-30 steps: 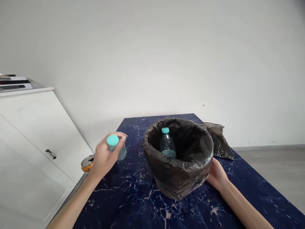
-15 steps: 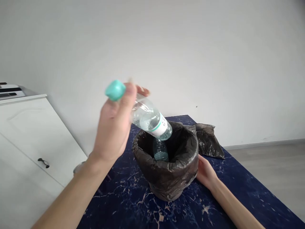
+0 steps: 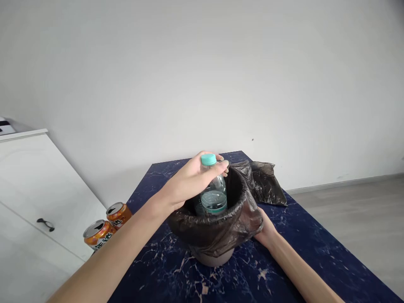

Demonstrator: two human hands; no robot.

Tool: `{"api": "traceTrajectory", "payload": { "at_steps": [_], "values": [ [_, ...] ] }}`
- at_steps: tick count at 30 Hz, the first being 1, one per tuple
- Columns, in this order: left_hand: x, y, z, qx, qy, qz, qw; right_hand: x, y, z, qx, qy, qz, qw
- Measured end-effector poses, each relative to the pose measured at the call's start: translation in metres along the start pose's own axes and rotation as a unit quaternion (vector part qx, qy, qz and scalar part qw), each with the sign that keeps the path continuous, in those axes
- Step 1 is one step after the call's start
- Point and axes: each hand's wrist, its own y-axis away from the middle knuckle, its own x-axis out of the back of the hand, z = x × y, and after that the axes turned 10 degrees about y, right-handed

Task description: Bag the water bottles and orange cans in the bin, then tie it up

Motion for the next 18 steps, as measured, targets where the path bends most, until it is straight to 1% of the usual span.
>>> {"api": "traceTrajectory", "payload": {
  "at_steps": [3,5,7,9,12,16,18],
  "values": [
    [0.002,0.001,-0.009,0.045,-0.036,-0.008,0.998,-0.005,0.001,0.0,0.021,-0.003,0.01,1.0],
    [0.002,0.002,-0.01,0.048,-0.068,-0.012,0.996,-0.009,0.004,-0.002,0.031,-0.002,0.013,0.999],
    [0.002,0.002,-0.008,0.034,-0.073,0.0,0.997,-0.012,0.006,-0.005,0.032,0.001,0.01,0.999],
    [0.003,0.003,-0.006,0.013,-0.055,0.02,0.998,-0.012,0.007,-0.006,0.027,0.005,0.005,1.0],
    [0.008,0.004,-0.004,0.007,-0.052,0.031,0.998,-0.007,0.006,-0.005,0.025,0.006,0.004,1.0],
    [0.021,0.006,-0.007,-0.023,-0.105,0.036,0.994,0.005,0.001,-0.002,0.022,0.002,0.005,1.0],
    [0.028,0.006,-0.009,-0.03,-0.159,0.043,0.986,0.01,-0.001,0.0,0.018,0.002,0.003,1.0]
  ]
}}
